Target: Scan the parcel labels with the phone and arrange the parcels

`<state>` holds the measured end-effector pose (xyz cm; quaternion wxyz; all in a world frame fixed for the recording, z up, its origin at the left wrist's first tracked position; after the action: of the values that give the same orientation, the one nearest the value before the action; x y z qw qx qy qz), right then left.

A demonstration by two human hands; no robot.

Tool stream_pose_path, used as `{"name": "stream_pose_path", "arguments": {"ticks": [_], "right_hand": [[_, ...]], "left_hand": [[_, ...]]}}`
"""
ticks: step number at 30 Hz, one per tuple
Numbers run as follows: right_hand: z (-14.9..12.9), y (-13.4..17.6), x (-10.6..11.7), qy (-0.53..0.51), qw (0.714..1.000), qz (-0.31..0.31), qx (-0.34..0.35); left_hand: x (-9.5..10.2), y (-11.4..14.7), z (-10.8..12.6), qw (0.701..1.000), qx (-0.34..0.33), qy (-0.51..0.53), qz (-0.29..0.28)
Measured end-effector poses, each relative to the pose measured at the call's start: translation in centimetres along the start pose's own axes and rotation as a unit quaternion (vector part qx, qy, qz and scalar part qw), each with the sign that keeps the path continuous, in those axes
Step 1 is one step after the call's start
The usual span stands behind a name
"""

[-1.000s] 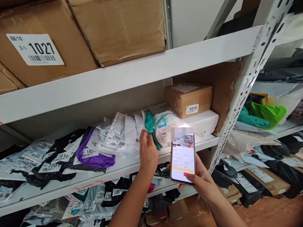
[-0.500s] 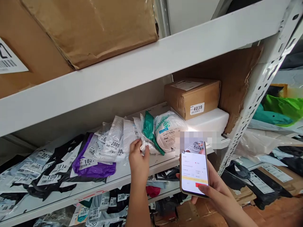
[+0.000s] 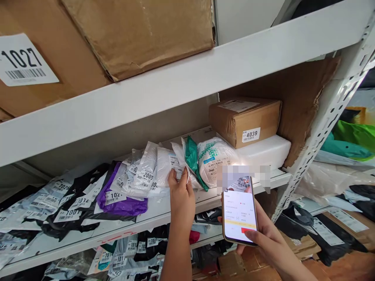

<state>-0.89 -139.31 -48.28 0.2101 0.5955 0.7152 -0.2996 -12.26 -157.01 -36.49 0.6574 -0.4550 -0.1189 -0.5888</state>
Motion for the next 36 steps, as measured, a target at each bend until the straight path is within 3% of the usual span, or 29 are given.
{"name": "stream_pose_path", "arguments": {"ticks": [17, 22, 26, 28, 30, 31, 33, 36], "right_hand": [[0.9, -0.3, -1.6, 0.021, 0.999, -0.043, -0.008], [0.4, -0.3, -2.0, 0.028, 0.997, -0.067, 0.000], [0.0, -0.1, -2.2, 0.013, 0.997, -0.073, 0.001], [-0.1, 0.0, -2.3, -0.014, 0.997, -0.080, 0.002], [-0.2, 0.0, -2.6, -0.041, 0.995, -0.088, 0.002], [-0.3, 0.0, -2.6, -0.051, 0.995, -0.091, 0.004], [-0.3, 0.0, -2.7, -0.059, 0.994, -0.093, 0.006], [-0.2, 0.0, -2.8, -0.055, 0.994, -0.097, 0.006]], "left_hand": [[-1.0, 0.4, 0.3, 1.000, 0.003, 0.007, -0.018], [1.9, -0.9, 1.5, 0.998, -0.045, -0.044, 0.000], [5.4, -2.1, 0.8, 0.991, 0.017, -0.131, 0.033], [6.5, -1.9, 1.0, 0.972, 0.036, -0.221, 0.066], [6.4, -1.6, 2.5, 0.944, -0.013, -0.316, 0.095], [5.6, -1.5, 3.4, 0.930, -0.059, -0.353, 0.083], [3.0, -1.6, 4.4, 0.911, -0.142, -0.386, 0.000], [0.9, -2.2, 4.5, 0.897, -0.198, -0.381, -0.107]]}}
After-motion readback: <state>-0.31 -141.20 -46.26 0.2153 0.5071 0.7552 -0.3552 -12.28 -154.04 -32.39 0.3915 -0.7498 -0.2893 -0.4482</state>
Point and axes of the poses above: each hand's wrist, its own y-axis away from the middle knuckle, its own x-axis out of the back of the hand, z = x × y, the point moved 9 cm from there along -y, towards the middle knuckle, and after that the axes turned 6 degrees about -z, right-handed, at the moved point
